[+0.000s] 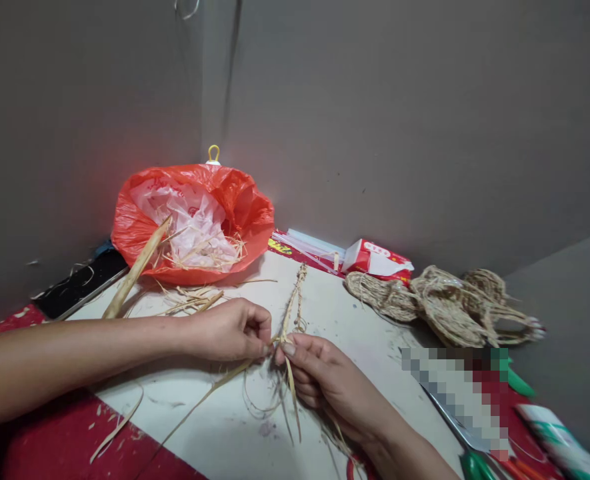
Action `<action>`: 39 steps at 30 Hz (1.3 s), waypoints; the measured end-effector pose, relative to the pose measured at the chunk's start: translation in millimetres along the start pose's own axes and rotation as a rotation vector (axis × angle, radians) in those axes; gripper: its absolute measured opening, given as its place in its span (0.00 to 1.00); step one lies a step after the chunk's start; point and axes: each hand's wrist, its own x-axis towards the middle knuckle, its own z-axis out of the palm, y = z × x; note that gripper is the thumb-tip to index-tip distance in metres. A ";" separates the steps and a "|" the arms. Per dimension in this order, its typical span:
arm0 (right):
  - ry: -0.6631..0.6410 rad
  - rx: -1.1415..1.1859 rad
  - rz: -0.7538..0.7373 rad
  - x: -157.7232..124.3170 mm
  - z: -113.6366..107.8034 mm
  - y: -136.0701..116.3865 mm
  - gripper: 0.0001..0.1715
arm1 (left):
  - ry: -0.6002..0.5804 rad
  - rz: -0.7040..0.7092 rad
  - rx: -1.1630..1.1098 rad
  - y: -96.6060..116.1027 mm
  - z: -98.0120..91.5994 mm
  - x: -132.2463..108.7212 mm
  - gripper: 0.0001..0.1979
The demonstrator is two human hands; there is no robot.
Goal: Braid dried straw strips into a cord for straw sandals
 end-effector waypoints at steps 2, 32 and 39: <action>0.007 -0.006 0.006 -0.2 0.8 -0.5 0.17 | 0.093 0.115 0.226 6.3 -2.4 -3.6 0.01; 0.209 -0.740 -0.224 -0.4 8.2 -4.0 0.17 | 0.139 -0.246 -0.707 10.5 27.6 0.3 0.12; 0.147 -0.666 -0.145 -1.1 2.7 -6.1 0.18 | 0.187 -0.117 -0.401 6.8 24.2 0.6 0.04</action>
